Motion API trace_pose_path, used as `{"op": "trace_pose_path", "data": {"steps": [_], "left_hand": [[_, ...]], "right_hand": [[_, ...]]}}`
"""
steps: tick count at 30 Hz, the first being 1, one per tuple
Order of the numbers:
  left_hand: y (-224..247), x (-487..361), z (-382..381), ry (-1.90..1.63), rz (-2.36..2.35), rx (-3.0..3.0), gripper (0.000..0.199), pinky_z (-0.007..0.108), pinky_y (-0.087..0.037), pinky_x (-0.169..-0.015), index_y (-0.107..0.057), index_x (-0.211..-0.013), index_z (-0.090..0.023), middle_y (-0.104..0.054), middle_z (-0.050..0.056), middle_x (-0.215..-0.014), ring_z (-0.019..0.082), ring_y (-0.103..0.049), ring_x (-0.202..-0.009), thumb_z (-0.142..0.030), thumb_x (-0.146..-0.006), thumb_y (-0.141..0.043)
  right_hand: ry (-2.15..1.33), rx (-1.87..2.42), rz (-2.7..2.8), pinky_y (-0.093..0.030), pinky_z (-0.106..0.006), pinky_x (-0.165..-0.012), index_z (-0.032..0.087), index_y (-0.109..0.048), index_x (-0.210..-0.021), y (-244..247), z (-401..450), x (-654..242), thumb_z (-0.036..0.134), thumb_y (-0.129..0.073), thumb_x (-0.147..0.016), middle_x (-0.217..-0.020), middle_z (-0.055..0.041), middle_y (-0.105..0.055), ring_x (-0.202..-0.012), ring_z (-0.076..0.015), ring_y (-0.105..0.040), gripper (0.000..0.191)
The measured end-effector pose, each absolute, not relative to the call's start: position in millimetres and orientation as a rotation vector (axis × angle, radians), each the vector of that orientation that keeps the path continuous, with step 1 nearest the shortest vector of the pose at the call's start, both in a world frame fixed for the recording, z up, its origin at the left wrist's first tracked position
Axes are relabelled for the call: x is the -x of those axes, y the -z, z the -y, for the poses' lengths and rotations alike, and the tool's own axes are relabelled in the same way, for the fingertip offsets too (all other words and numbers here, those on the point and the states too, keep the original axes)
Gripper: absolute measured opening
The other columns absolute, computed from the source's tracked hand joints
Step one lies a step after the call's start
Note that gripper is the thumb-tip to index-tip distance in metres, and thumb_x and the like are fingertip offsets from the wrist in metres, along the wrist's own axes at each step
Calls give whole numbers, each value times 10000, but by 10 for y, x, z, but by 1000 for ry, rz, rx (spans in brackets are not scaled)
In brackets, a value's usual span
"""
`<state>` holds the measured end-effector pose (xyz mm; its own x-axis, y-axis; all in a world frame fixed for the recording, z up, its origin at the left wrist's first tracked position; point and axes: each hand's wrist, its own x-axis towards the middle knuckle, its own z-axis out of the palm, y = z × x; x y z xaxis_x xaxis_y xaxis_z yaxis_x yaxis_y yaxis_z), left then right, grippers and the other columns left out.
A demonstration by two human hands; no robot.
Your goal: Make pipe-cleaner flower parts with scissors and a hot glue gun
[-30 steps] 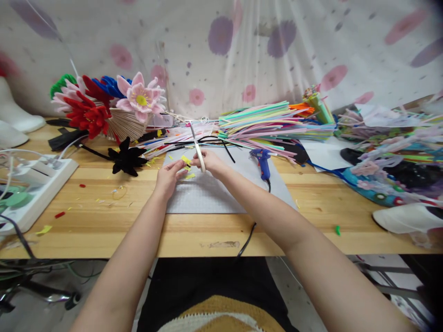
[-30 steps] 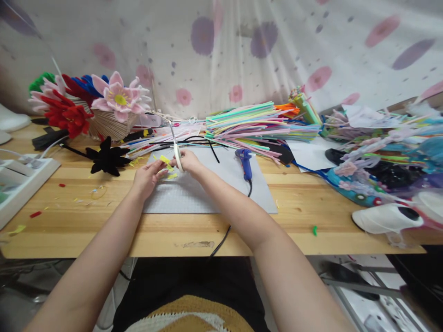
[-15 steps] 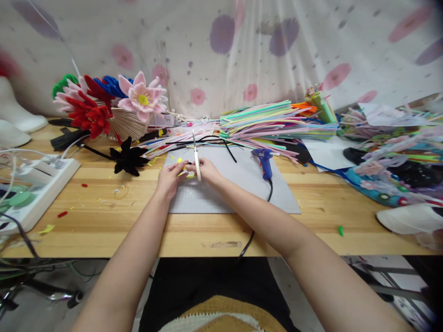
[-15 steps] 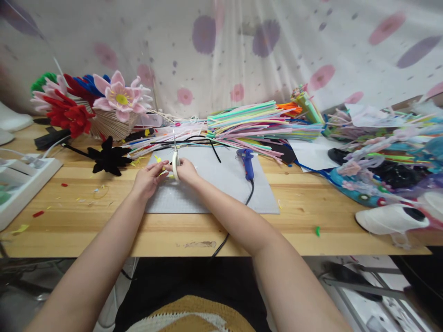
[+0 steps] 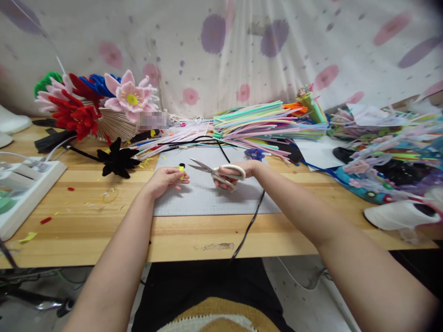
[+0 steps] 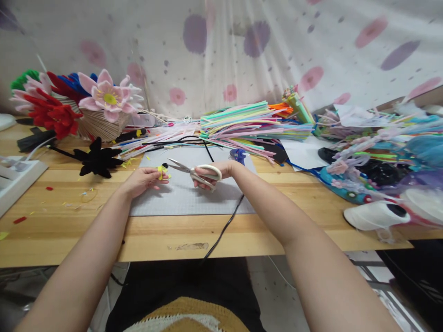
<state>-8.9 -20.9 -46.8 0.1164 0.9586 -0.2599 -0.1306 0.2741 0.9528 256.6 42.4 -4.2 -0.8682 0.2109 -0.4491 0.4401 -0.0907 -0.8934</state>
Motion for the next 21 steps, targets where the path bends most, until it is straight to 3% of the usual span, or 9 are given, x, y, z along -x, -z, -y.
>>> {"op": "trace_pose_path", "data": {"steps": [6,14,21], "left_hand": [[514,112,193,-983,-1155,-990,213,208,-498,-413,-688,-738,-105,-695,169,-849,236,-680,-716,-271,-615,-740],[497,116,208,-924,-1216,-1069,199,191,-520,-476,-682,-766,-123,-703,126,-892,211,-677,-791,-291,-661,-693],[501,93,210,-953,-1238,-1057,179,189,-517,-468,-683,-761,-124,-707,121,-876,200,-679,-769,-273,-663,-682]], "right_hand": [[2057,-640,-1932,-372,-187,-479,87,-609,-967,44,-408,-2559,749,-484,-625,-710,-46,-599,-597,-110,-546,755],[1988,-341,-2100,-280,-177,-417,62,-568,-967,170,-497,-2548,751,-338,-729,-653,-31,-536,-518,-70,-431,764],[1968,-348,-2130,-271,-184,-425,55,-548,-970,172,-498,-2570,741,-307,-755,-673,-38,-516,-550,-79,-455,758]]}}
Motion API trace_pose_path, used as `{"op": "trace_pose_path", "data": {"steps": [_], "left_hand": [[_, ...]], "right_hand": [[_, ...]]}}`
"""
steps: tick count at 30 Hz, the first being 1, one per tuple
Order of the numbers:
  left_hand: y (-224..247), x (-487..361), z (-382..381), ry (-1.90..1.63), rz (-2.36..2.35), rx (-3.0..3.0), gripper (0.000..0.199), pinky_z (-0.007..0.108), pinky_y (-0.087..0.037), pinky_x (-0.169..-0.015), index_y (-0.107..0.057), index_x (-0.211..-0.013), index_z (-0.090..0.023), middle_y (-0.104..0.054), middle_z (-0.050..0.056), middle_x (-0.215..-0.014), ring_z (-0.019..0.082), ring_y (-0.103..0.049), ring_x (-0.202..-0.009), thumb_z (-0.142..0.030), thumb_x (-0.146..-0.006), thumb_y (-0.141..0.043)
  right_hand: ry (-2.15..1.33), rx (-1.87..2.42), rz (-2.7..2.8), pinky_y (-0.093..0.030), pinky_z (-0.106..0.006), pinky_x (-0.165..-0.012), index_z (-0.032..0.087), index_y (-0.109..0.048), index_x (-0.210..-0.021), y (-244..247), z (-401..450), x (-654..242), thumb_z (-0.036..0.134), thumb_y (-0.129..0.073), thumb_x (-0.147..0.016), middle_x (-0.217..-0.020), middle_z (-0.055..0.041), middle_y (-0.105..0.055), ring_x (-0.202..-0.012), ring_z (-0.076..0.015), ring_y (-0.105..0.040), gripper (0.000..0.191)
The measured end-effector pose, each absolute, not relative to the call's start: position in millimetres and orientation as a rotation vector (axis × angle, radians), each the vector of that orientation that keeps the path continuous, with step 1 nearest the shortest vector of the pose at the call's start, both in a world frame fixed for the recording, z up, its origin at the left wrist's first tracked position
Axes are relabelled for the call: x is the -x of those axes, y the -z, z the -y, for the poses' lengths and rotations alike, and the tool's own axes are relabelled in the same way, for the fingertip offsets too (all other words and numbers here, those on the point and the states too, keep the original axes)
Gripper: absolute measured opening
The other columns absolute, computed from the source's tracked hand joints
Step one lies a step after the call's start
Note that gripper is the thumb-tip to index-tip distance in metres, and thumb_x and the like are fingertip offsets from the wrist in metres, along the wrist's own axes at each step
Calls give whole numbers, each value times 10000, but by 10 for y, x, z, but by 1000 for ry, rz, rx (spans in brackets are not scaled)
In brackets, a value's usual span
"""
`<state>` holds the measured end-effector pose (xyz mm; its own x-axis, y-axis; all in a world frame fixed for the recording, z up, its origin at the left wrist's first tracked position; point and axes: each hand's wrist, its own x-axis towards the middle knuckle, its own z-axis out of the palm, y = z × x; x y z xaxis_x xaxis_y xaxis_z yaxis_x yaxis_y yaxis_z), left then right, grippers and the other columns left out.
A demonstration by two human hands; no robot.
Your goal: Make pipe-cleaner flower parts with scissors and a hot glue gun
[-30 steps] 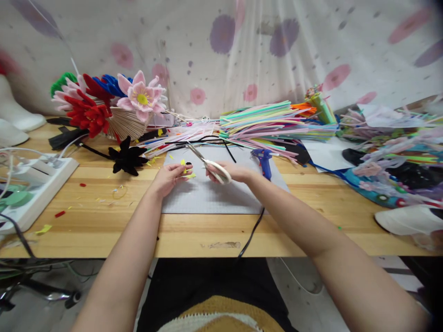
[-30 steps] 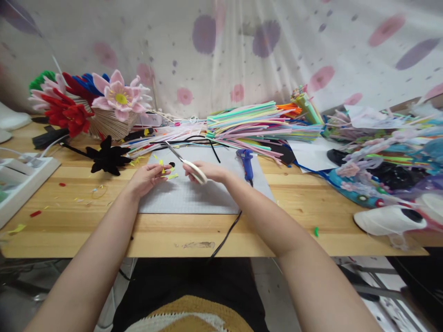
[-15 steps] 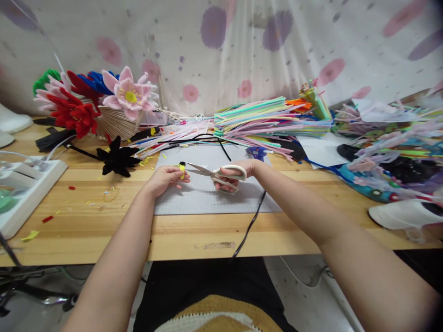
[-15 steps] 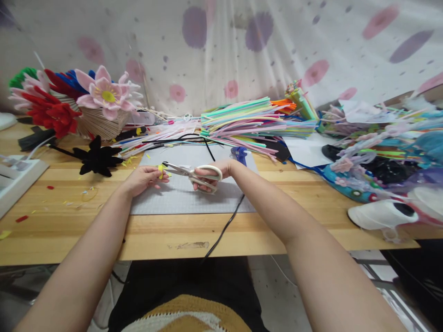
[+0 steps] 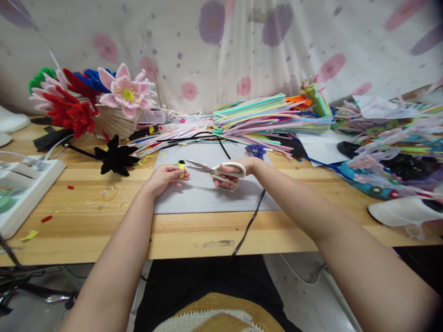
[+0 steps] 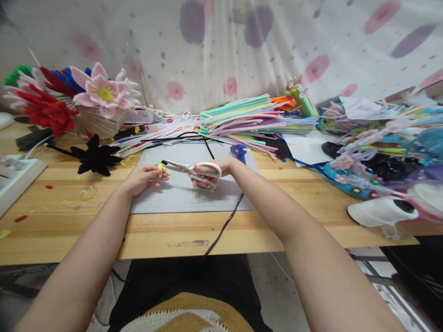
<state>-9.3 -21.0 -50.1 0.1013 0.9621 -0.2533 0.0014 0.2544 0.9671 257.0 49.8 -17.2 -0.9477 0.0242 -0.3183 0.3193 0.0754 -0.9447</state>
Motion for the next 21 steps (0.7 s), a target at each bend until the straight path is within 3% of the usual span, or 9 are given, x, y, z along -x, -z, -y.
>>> {"op": "trace_pose_path", "data": {"steps": [21], "left_hand": [[517,57,218,-984,-1249,-1077,218,208,-525,-505,-684,-778,-124,-708,126,-870,213,-674,-811,-294,-643,-699]], "right_hand": [[1992,-354,-2131,-259,-189,-418,70,-532,-966,198,-509,-2597,720,-315,-772,-669,-21,-511,-546,-75,-457,712]]}}
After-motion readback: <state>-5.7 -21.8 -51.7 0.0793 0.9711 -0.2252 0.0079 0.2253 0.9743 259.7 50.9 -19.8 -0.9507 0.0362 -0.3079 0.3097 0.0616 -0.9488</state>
